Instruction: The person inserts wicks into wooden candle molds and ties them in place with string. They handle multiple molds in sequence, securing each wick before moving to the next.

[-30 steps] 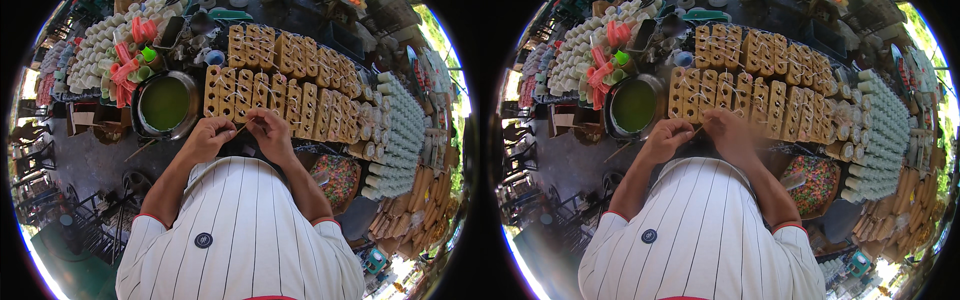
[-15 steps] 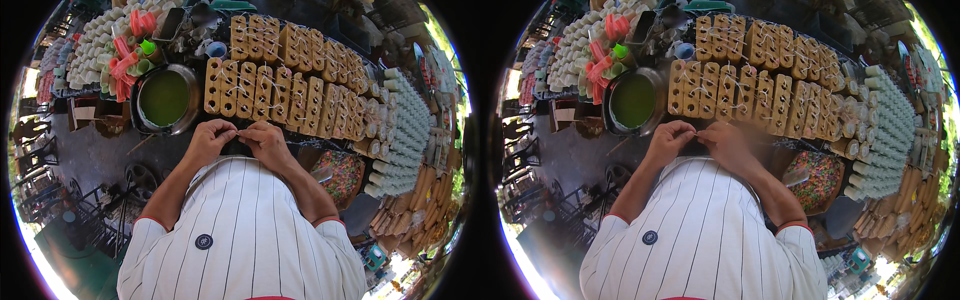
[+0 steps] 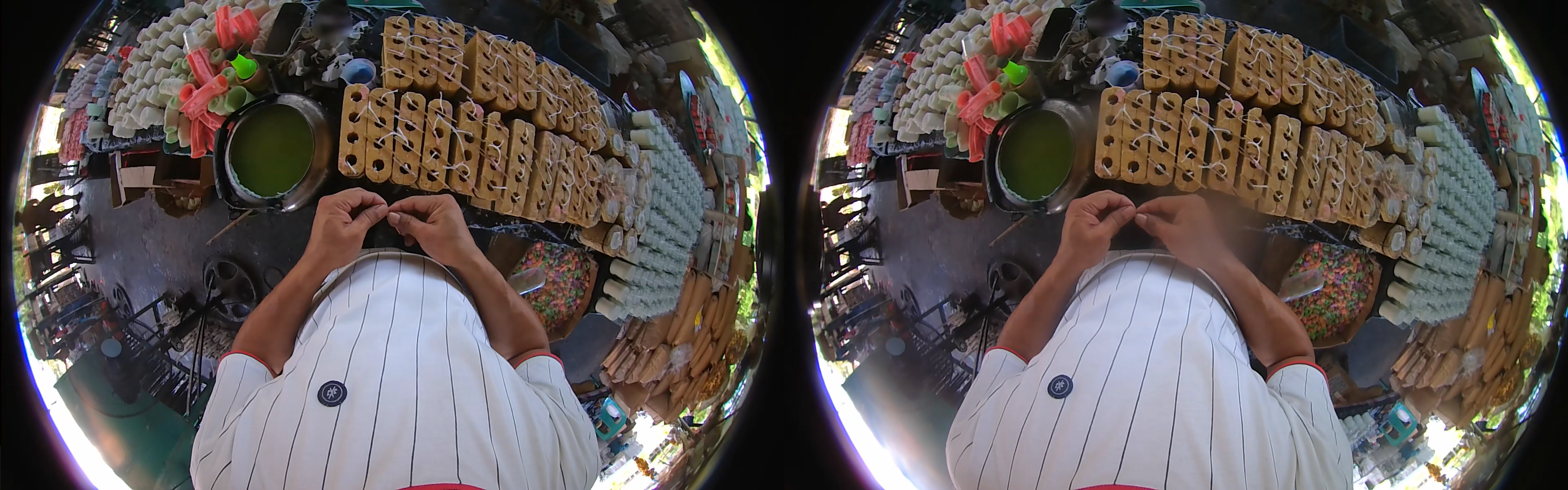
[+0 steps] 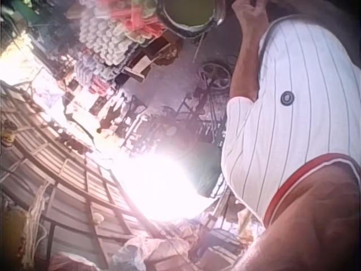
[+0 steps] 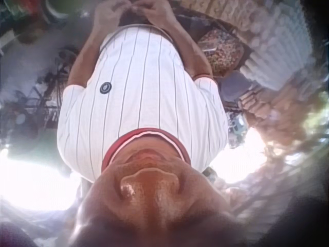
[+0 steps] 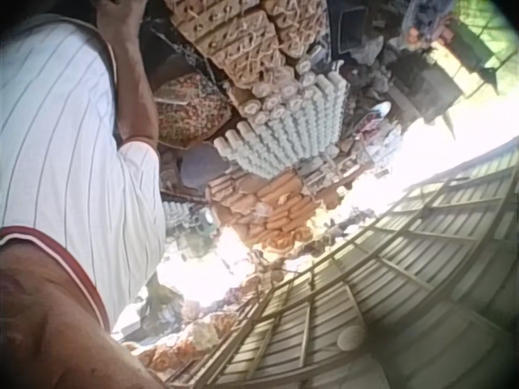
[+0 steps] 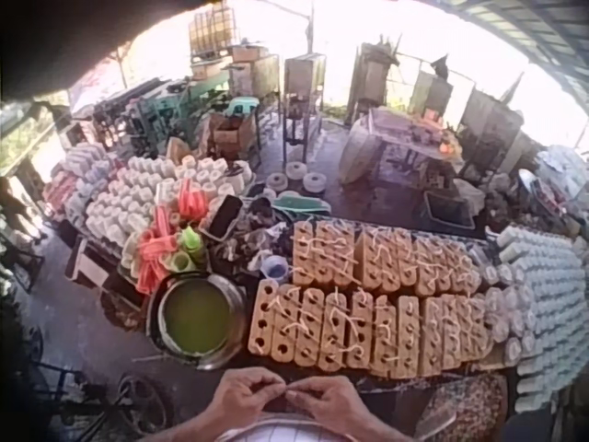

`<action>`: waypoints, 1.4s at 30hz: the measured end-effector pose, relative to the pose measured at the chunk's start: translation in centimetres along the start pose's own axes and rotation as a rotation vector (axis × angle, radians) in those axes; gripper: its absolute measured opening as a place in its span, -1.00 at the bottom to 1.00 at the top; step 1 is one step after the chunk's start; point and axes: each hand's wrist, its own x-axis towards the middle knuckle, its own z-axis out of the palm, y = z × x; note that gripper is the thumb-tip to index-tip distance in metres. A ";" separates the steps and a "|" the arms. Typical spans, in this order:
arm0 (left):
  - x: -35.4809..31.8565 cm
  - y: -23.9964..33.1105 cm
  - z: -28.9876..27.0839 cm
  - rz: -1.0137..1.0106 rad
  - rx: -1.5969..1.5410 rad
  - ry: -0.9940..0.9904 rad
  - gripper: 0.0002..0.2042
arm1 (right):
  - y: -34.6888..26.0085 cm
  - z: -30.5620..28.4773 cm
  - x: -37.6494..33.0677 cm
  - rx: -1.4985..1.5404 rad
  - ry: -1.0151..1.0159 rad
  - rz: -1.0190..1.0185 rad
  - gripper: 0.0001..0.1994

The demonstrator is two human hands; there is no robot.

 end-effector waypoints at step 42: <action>-0.5 0.6 1.1 0.110 0.137 0.011 -0.89 | 0.4 1.7 -1.7 0.134 0.186 -0.052 -0.87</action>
